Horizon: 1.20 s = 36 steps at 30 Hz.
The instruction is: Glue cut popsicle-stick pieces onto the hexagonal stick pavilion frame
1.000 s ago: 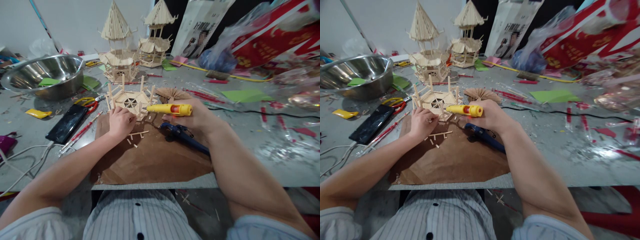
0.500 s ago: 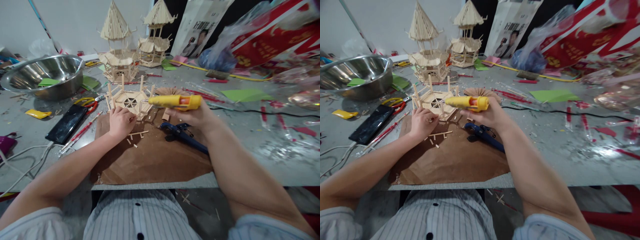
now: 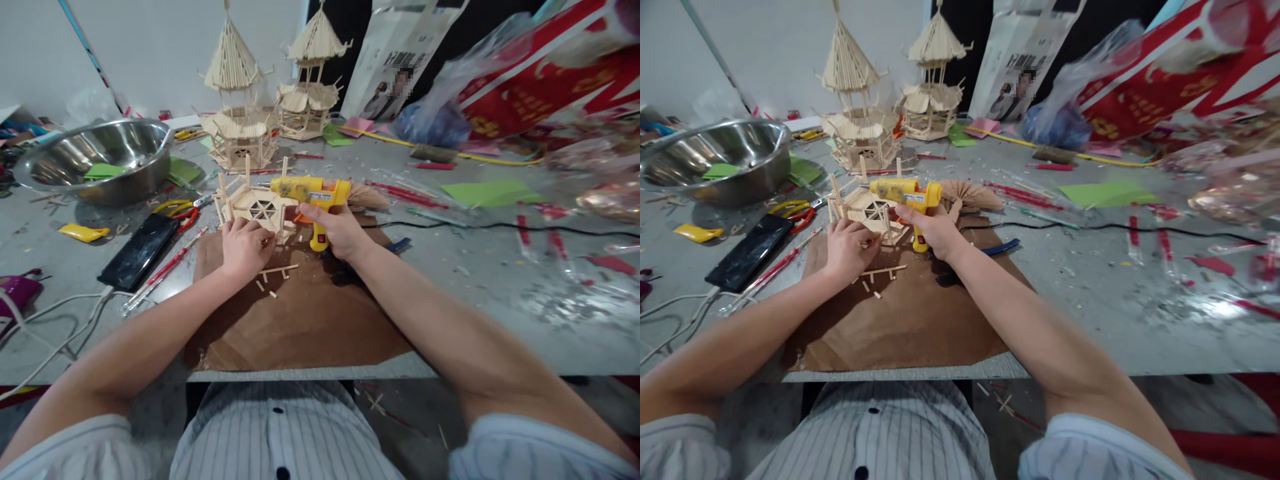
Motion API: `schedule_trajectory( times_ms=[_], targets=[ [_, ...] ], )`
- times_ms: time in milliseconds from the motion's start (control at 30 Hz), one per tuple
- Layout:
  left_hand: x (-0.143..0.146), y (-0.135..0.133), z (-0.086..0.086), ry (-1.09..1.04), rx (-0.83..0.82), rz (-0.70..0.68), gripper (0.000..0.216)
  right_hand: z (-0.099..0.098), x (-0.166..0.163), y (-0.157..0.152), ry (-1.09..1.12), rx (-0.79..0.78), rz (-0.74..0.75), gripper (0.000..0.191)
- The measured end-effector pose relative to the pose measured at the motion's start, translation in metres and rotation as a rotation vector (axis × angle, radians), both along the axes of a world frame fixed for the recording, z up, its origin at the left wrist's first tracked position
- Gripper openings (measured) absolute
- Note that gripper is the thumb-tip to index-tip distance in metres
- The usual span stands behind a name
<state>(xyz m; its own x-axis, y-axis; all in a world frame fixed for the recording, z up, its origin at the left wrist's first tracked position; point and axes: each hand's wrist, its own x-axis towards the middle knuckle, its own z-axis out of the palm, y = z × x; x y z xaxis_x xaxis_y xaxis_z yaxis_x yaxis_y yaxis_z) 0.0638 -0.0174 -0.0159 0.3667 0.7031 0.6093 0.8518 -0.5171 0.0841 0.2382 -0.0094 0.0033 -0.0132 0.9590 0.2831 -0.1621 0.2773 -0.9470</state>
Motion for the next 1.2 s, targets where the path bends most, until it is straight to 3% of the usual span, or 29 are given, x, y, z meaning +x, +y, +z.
schedule_trajectory(
  times_ms=[333,500,1200],
  targets=[
    [0.0013,-0.0033,0.0038,-0.016,-0.070,-0.007,0.021,-0.0087,0.0017,0.0004,-0.019,-0.004,-0.028,0.042],
    [0.0021,-0.0033,0.0048,-0.043,-0.121,-0.009,0.022,-0.0044,-0.0001,-0.0029,0.003,-0.047,-0.024,0.034],
    [0.0003,-0.0021,0.0054,-0.058,-0.158,-0.007,0.020,-0.0015,-0.0039,-0.0084,0.066,-0.097,0.033,0.038]
  ],
)
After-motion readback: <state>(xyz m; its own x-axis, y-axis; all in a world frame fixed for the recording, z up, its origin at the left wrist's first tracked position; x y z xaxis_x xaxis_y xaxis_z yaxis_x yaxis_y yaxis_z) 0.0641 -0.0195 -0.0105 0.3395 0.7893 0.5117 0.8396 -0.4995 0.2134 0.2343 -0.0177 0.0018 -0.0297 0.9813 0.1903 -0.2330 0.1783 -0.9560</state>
